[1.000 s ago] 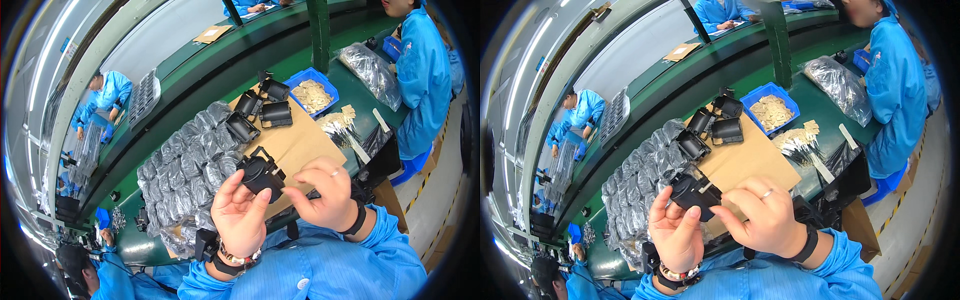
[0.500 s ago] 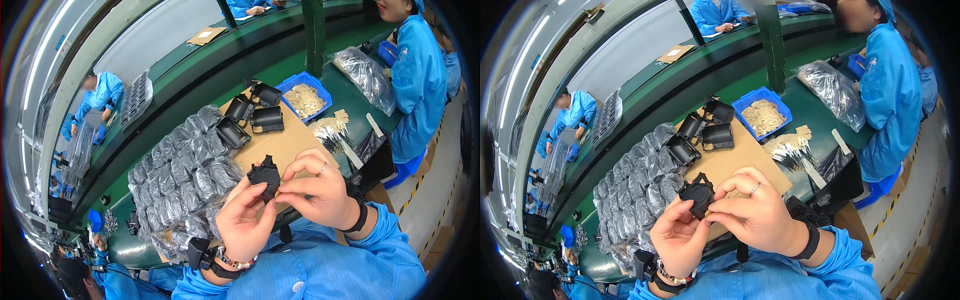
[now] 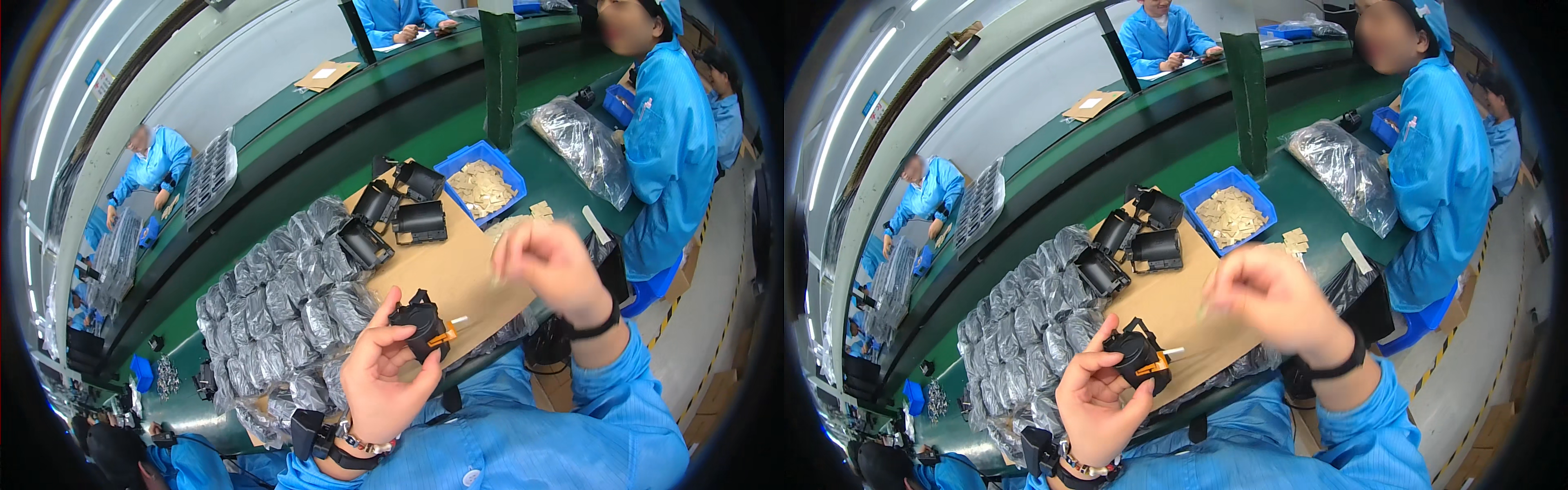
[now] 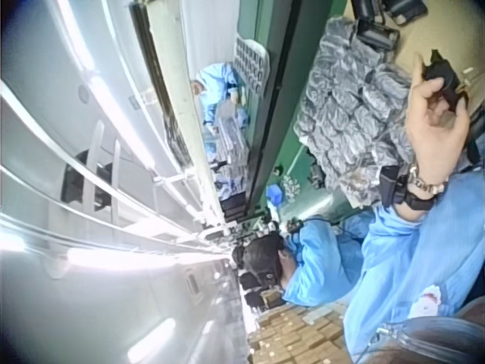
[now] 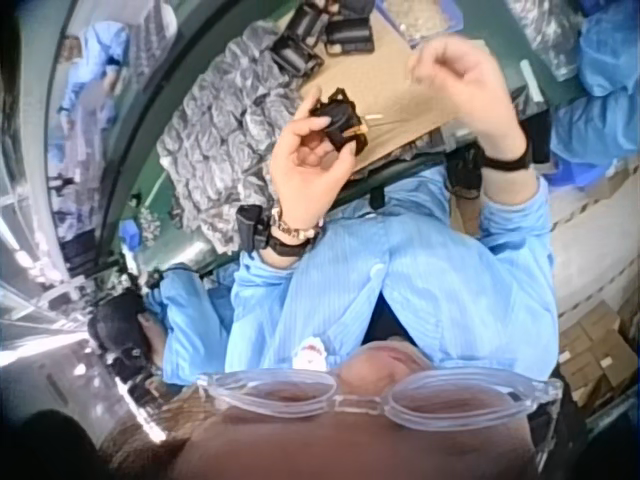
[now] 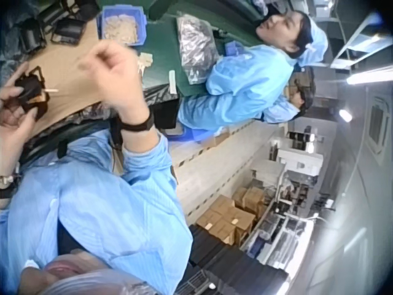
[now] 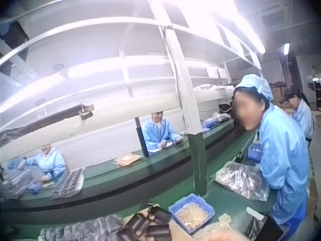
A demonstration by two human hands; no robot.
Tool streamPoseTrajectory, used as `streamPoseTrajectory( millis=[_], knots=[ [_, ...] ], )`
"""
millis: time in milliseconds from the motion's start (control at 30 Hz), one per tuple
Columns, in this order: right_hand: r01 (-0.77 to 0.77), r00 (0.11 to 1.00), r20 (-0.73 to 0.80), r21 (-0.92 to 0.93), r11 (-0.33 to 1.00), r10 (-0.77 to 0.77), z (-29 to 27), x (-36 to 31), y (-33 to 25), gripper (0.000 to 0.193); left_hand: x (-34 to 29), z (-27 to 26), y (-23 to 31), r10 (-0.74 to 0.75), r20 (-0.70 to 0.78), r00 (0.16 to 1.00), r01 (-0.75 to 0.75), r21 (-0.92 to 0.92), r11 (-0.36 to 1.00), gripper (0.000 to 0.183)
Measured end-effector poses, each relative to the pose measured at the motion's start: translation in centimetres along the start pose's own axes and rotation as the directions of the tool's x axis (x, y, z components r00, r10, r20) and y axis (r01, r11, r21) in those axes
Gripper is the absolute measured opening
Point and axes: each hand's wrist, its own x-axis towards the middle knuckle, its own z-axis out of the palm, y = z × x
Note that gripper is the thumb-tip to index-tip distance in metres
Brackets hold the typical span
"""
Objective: Assembling small black plastic parts and packing them into bags for shipping.
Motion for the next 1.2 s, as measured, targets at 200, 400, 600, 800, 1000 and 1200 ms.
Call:
streamPoseTrajectory(
  millis=[200,400,600,800,1000,1200],
  knots=[
    [-0.056,0.929,-0.342,-0.516,0.855,-0.146,-8.2,6.7,6.9,0.010,0.1,0.1,-0.1,-0.112,-0.013,0.994,0.102,-0.328,0.939,0.031],
    [0.066,0.964,-0.174,-0.580,0.812,-0.203,-1.9,2.0,1.9,0.017,0.1,-1.0,-1.3,-0.064,-0.104,0.993,0.014,-0.429,0.903,0.027],
    [-0.099,0.988,-0.089,0.277,0.956,0.128,8.0,-4.7,1.0,0.067,0.0,-0.2,-1.1,-0.101,-0.110,0.989,-0.008,-0.717,0.697,0.017],
    [-0.157,0.978,-0.071,0.365,0.918,0.196,8.5,-3.8,1.2,0.059,-0.3,-1.2,-2.2,0.064,-0.004,0.998,-0.058,-0.474,0.879,0.028],
    [-0.178,0.984,0.062,0.212,0.961,0.168,7.9,-3.4,0.5,0.053,-1.1,-2.5,-1.6,-0.093,0.159,0.983,0.155,-0.444,0.883,0.056],
    [-0.235,0.968,0.124,0.156,0.960,0.217,8.4,-3.1,0.1,0.049,-1.7,-3.5,-1.8,-0.158,0.123,0.980,0.198,-0.490,0.849,0.052]
  ],
)
